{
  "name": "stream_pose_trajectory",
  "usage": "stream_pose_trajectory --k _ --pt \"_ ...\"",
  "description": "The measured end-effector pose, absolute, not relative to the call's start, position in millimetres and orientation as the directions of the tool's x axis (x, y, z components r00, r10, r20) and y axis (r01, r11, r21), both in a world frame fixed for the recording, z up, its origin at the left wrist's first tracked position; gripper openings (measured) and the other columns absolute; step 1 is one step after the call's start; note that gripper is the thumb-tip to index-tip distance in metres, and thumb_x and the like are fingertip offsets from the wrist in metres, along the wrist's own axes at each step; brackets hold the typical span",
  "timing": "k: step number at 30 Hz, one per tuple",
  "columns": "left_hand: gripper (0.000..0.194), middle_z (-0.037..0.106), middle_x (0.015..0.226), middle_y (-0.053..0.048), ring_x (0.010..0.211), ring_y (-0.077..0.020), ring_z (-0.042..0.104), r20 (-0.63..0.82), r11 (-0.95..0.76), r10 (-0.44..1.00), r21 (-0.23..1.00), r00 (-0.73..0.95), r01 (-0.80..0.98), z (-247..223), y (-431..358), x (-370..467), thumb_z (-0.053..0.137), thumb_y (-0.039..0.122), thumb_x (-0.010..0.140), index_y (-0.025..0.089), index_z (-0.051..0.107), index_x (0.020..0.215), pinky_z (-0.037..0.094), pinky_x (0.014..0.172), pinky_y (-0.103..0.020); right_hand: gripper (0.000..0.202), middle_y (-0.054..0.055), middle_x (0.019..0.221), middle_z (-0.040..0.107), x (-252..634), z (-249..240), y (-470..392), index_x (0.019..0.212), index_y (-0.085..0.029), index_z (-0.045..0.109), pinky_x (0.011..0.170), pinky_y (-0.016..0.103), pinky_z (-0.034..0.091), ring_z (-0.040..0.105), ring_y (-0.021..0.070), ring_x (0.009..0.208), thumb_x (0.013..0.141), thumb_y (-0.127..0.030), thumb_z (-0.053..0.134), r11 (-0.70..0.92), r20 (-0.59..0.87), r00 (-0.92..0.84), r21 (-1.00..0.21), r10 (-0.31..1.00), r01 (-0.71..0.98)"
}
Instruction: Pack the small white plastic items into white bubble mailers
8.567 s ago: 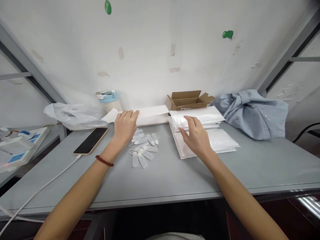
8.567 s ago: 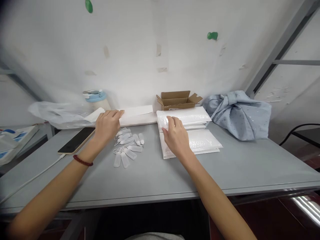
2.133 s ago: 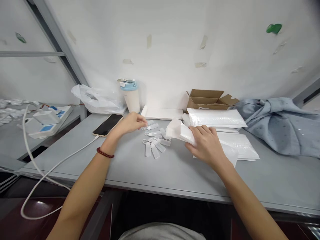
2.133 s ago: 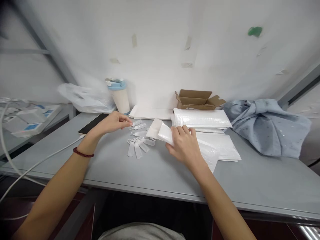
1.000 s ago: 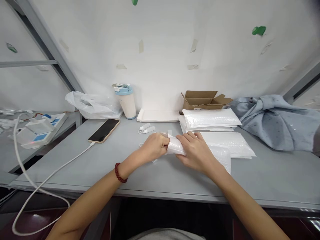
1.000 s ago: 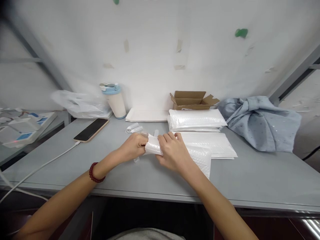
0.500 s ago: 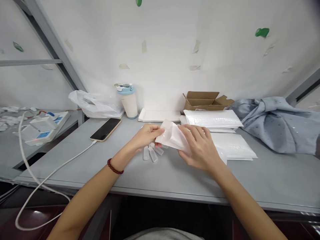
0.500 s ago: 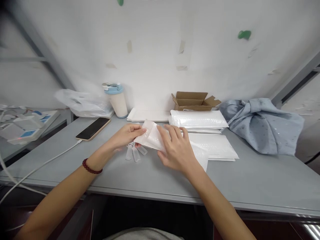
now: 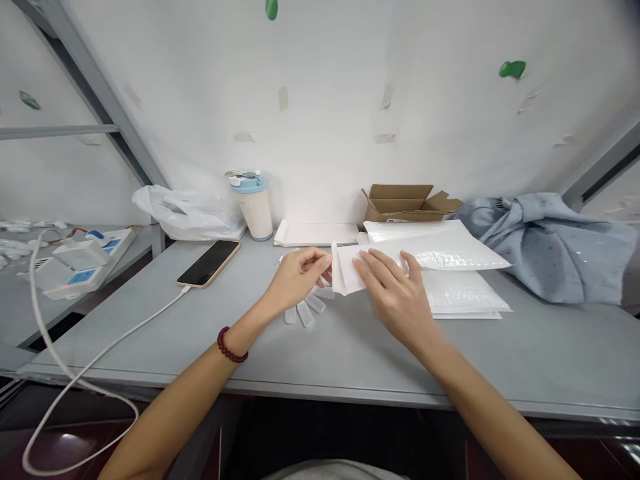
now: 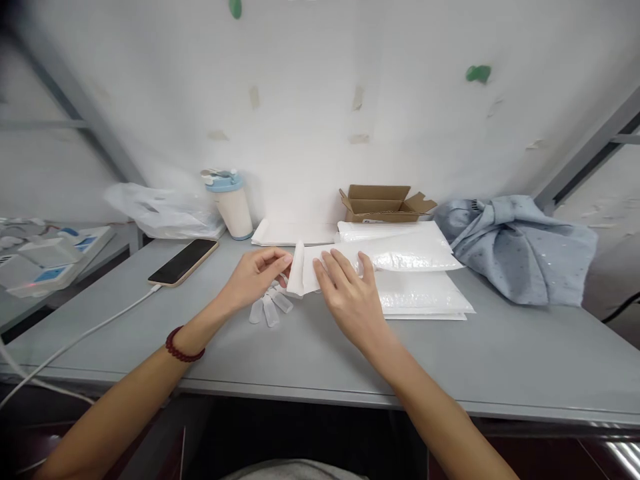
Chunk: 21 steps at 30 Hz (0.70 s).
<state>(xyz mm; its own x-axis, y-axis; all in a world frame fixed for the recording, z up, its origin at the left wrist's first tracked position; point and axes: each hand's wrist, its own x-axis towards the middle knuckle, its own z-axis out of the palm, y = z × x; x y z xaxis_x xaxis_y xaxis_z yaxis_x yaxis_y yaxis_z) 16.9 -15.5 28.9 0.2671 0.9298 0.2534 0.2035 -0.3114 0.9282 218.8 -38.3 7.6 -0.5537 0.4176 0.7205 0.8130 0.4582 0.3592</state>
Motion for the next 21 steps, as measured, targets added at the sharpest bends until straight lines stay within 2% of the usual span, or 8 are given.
stream_pose_trajectory --k 5,7,10,12,14,16,18,21 --pt "0.021 0.067 0.105 -0.008 0.094 -0.0175 0.064 0.346 -0.482 0.849 0.818 0.4 0.315 22 -20 21 0.05 0.023 0.087 0.017 0.067 0.1 0.056 0.074 -0.028 0.034 0.01 0.109 0.072 220 5 -34 0.103 -0.014 0.066 0.097 0.041 0.036 0.064 0.0216 0.107 0.088 0.001 0.04 0.482 0.748 -0.548 0.349 0.374 0.804" --pt "0.025 0.063 0.114 -0.009 0.1 -0.0183 0.062 0.455 -0.619 0.773 0.693 0.441 0.37 17 -20 22 0.052 0.018 0.086 0.018 0.066 0.106 0.055 0.079 -0.031 0.032 0.009 0.109 0.073 221 4 -33 0.102 -0.013 0.067 0.096 0.039 0.038 0.065 0.0209 0.106 0.087 0.001 0.041 0.493 0.772 -0.533 0.333 0.346 0.804" --pt "0.029 0.06 0.118 -0.014 0.108 -0.022 0.059 0.631 -0.793 0.606 0.429 0.485 0.433 8 -17 27 0.053 0.013 0.084 0.015 0.063 0.112 0.053 0.088 -0.037 0.031 0.007 0.108 0.073 221 5 -33 0.101 -0.015 0.067 0.095 0.036 0.04 0.065 0.0188 0.106 0.088 0.0 0.043 0.512 0.799 -0.511 0.309 0.317 0.801" --pt "0.027 0.063 0.115 -0.015 0.109 -0.0229 0.059 0.719 -0.853 0.487 0.271 0.495 0.446 2 -15 32 0.049 0.01 0.086 0.013 0.062 0.11 0.052 0.091 -0.04 0.03 0.006 0.109 0.073 220 6 -34 0.101 -0.017 0.067 0.094 0.034 0.041 0.065 0.0173 0.106 0.088 -0.001 0.045 0.521 0.813 -0.502 0.303 0.296 0.798" --pt "0.028 0.067 0.109 -0.014 0.105 -0.0218 0.062 0.769 -0.872 0.416 0.186 0.486 0.452 -4 -13 35 0.042 0.009 0.09 0.013 0.062 0.109 0.052 0.09 -0.039 0.028 0.005 0.108 0.073 218 8 -37 0.101 -0.017 0.067 0.093 0.032 0.041 0.066 0.0163 0.106 0.088 -0.003 0.047 0.525 0.826 -0.494 0.303 0.271 0.795" --pt "0.031 0.07 0.104 -0.013 0.101 -0.0208 0.064 0.79 -0.87 0.402 0.17 0.463 0.464 -7 -13 38 0.036 0.009 0.092 0.014 0.063 0.107 0.053 0.088 -0.037 0.026 0.005 0.107 0.074 217 9 -39 0.101 -0.018 0.067 0.094 0.033 0.039 0.066 0.016 0.105 0.088 -0.004 0.049 0.526 0.846 -0.475 0.298 0.242 0.797" --pt "0.03 0.072 0.101 -0.011 0.096 -0.0203 0.066 0.792 -0.854 0.437 0.217 0.426 0.472 -5 -14 39 0.037 0.012 0.092 0.016 0.064 0.104 0.054 0.083 -0.035 0.028 0.005 0.107 0.074 215 11 -41 0.104 -0.019 0.065 0.098 0.036 0.036 0.066 0.0167 0.106 0.088 -0.004 0.049 0.506 0.876 -0.432 0.279 0.213 0.816" --pt "0.025 0.071 0.079 -0.005 0.072 -0.0167 0.065 0.723 -0.766 0.61 0.436 0.323 0.472 7 -16 41 0.043 0.022 0.091 0.016 0.067 0.09 0.052 0.066 -0.028 0.036 0.008 0.115 0.07 213 14 -41 0.115 -0.022 0.059 0.102 0.042 0.034 0.061 0.0201 0.114 0.086 -0.004 0.046 0.434 0.936 -0.323 0.235 0.14 0.87"
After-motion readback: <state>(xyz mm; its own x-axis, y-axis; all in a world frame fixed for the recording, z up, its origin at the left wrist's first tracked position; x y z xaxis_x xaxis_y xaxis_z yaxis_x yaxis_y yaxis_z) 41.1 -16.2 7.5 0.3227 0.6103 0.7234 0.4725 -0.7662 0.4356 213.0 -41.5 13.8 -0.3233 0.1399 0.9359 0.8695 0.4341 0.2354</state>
